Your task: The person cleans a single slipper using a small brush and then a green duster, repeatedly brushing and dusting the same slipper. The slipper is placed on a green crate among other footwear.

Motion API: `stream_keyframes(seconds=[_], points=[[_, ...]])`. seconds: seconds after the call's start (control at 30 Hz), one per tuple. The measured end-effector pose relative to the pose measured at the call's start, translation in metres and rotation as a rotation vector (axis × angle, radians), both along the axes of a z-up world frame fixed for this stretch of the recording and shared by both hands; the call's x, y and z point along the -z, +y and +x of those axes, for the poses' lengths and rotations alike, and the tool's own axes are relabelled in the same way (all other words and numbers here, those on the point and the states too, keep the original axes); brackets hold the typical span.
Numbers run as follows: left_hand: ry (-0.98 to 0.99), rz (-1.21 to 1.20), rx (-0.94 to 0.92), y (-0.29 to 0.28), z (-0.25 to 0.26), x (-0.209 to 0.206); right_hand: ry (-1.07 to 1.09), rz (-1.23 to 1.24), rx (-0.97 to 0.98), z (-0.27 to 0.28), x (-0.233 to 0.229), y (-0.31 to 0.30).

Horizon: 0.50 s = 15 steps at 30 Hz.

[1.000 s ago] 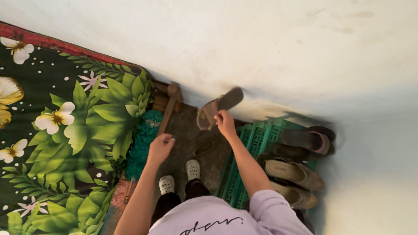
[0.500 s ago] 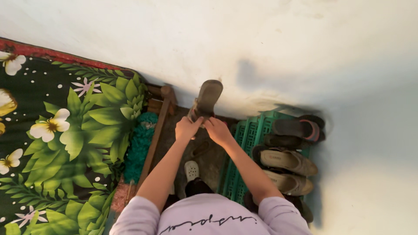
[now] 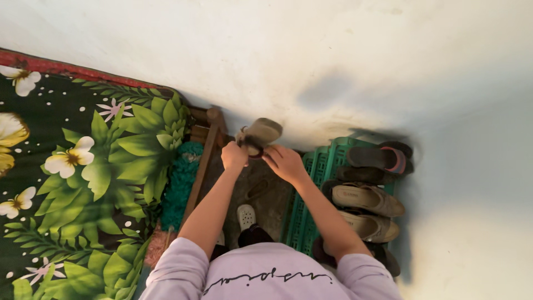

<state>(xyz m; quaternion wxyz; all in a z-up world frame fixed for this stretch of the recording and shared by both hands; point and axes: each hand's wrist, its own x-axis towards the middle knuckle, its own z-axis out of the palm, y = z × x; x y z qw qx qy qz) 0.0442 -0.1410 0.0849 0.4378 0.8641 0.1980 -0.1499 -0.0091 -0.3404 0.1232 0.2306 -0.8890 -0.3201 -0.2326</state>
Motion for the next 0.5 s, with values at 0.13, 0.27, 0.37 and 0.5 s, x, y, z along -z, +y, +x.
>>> stream_keyframes(seconds=[0.13,0.27,0.37,0.5], points=[[0.091,0.023,0.037,-0.005,0.001,-0.018,0.140,-0.076,-0.054,-0.009,0.013,0.010],[0.087,-0.015,0.097,-0.005,0.003,-0.017,0.330,-0.065,0.059,-0.013,0.043,0.017],[0.083,-0.077,0.094,-0.004,-0.002,-0.013,0.387,0.040,0.109,-0.013,0.061,0.012],[0.139,-0.336,0.009,0.008,-0.010,-0.019,0.427,0.121,0.117,0.007,0.087,-0.004]])
